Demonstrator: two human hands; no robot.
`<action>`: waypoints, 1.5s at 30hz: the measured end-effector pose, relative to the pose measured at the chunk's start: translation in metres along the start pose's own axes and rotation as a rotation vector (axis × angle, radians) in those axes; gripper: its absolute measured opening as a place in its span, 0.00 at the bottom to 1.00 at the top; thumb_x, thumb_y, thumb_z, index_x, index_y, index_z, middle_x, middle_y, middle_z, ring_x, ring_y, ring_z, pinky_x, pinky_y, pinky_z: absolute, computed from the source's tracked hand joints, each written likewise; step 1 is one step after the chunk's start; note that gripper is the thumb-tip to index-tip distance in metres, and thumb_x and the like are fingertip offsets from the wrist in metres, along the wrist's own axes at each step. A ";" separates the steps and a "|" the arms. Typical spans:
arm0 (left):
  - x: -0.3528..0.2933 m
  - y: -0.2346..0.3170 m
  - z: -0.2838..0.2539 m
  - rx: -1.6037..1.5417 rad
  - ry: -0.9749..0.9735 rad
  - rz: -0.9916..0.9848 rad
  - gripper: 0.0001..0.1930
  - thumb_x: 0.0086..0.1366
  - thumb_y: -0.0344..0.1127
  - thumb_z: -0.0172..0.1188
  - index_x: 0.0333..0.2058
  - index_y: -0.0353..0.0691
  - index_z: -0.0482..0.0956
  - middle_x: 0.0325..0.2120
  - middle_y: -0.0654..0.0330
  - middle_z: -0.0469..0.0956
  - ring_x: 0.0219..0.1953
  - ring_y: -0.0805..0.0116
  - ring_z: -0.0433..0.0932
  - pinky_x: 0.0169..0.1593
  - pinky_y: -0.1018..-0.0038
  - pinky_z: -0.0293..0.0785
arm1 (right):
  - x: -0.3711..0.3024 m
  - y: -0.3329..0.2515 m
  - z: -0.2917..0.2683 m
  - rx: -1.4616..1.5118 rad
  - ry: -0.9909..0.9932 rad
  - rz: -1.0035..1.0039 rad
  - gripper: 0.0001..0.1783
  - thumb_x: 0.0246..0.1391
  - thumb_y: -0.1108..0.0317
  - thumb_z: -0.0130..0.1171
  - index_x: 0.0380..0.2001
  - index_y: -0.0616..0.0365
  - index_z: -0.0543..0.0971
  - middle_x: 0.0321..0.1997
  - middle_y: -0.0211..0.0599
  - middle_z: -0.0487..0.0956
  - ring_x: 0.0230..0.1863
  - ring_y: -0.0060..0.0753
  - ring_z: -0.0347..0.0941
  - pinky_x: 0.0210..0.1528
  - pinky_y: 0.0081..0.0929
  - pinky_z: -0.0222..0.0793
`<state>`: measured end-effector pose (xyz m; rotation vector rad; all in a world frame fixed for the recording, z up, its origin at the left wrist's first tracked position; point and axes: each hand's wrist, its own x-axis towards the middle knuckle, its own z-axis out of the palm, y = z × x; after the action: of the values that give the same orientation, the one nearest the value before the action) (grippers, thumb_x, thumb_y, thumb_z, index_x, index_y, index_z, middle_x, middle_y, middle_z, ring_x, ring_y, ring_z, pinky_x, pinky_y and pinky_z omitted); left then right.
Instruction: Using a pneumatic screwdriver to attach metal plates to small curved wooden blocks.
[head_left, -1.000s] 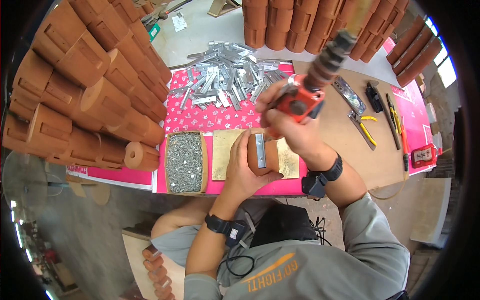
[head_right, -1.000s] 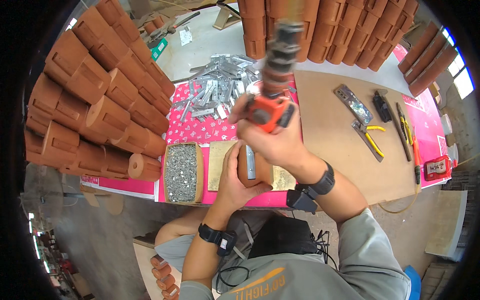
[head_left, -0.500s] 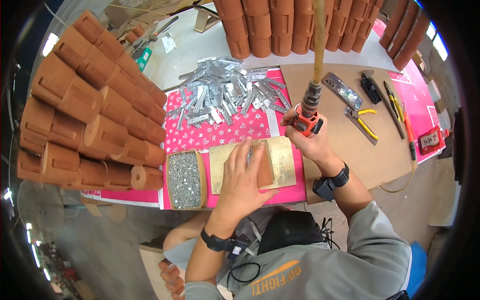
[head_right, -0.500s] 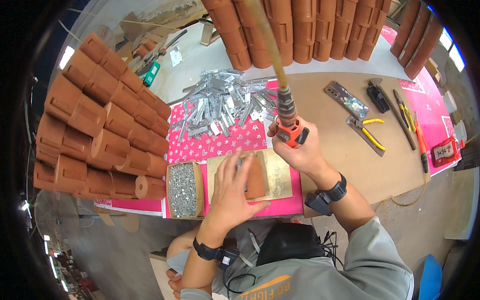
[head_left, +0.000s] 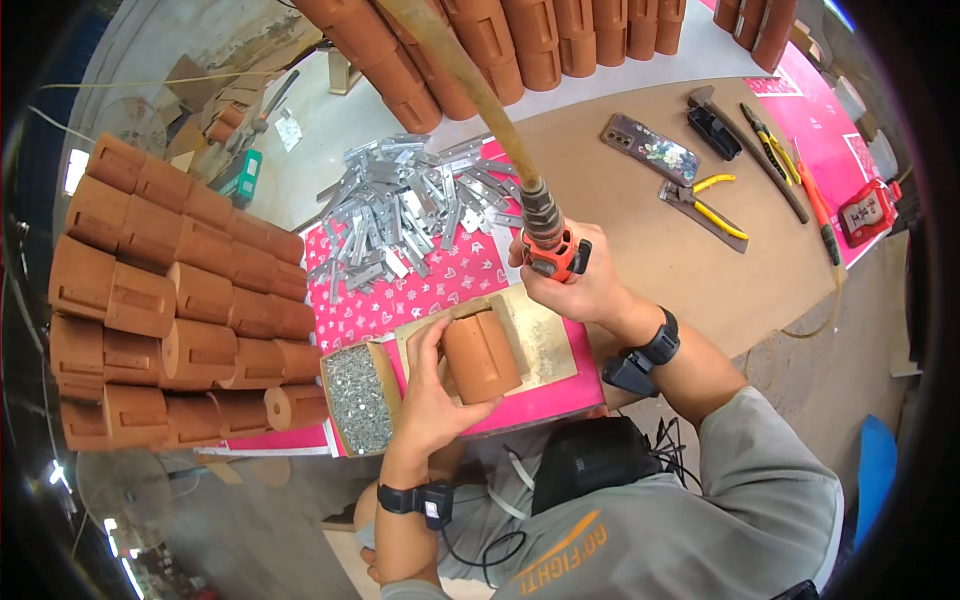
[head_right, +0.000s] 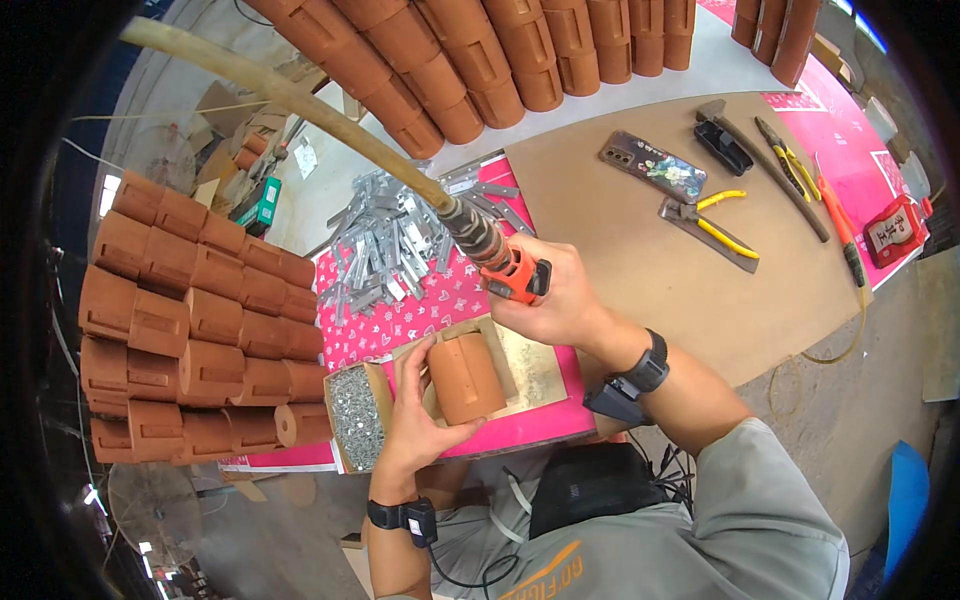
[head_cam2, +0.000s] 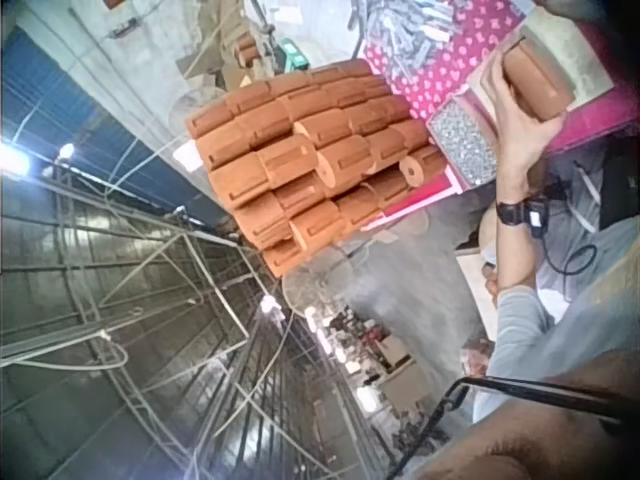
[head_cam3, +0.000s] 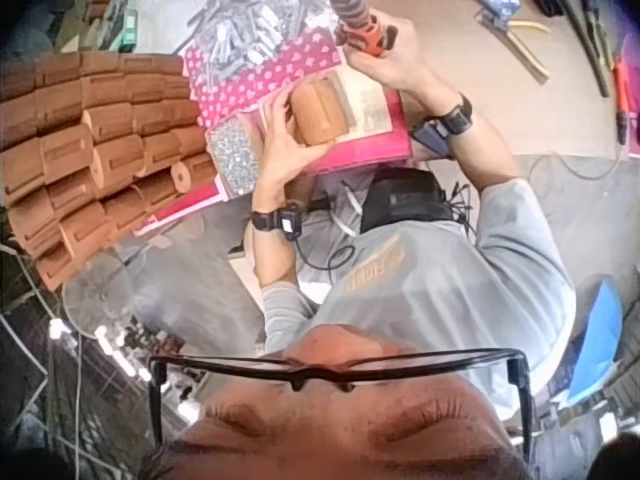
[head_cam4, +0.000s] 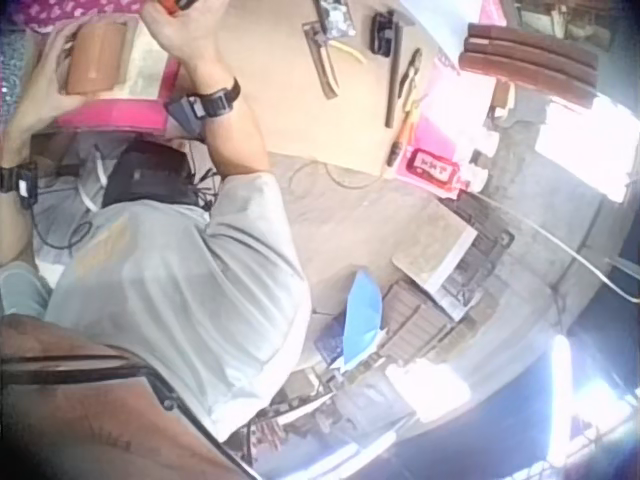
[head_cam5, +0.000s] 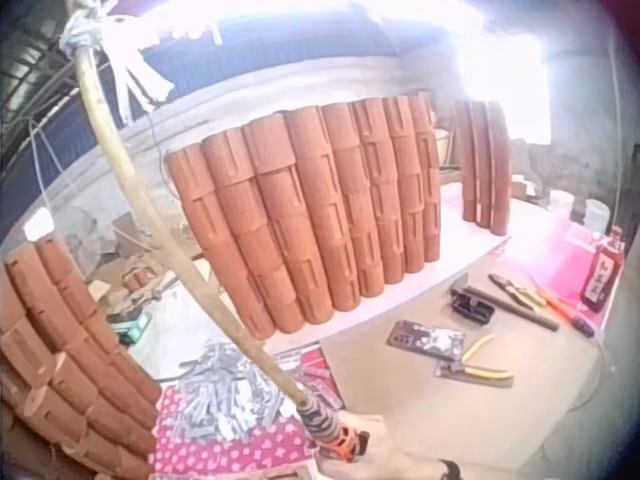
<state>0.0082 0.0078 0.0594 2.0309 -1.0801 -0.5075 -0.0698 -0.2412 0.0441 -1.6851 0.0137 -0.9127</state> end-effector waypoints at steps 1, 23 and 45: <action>-0.001 -0.009 0.001 -0.121 -0.010 -0.011 0.58 0.41 0.35 0.81 0.69 0.40 0.54 0.62 0.49 0.60 0.65 0.51 0.64 0.68 0.60 0.64 | 0.000 0.000 0.001 0.005 -0.001 0.000 0.14 0.41 0.76 0.68 0.35 0.60 0.80 0.28 0.32 0.78 0.26 0.23 0.71 0.32 0.24 0.70; 0.100 -0.094 -0.056 0.691 0.373 -0.140 0.22 0.60 0.23 0.60 0.55 0.37 0.76 0.55 0.44 0.73 0.55 0.42 0.74 0.57 0.54 0.72 | 0.000 -0.006 -0.001 -0.017 -0.034 0.058 0.15 0.39 0.76 0.67 0.35 0.60 0.80 0.27 0.31 0.80 0.27 0.23 0.74 0.34 0.24 0.72; 0.064 0.004 -0.006 -0.625 0.248 -0.151 0.19 0.66 0.22 0.62 0.56 0.36 0.75 0.35 0.63 0.82 0.38 0.80 0.78 0.43 0.81 0.73 | 0.000 -0.003 0.000 0.026 -0.009 0.042 0.17 0.38 0.77 0.67 0.37 0.61 0.81 0.29 0.32 0.80 0.27 0.22 0.73 0.34 0.23 0.72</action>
<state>0.0463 -0.0438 0.0666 1.5676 -0.5296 -0.5669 -0.0710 -0.2399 0.0462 -1.6589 0.0316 -0.8707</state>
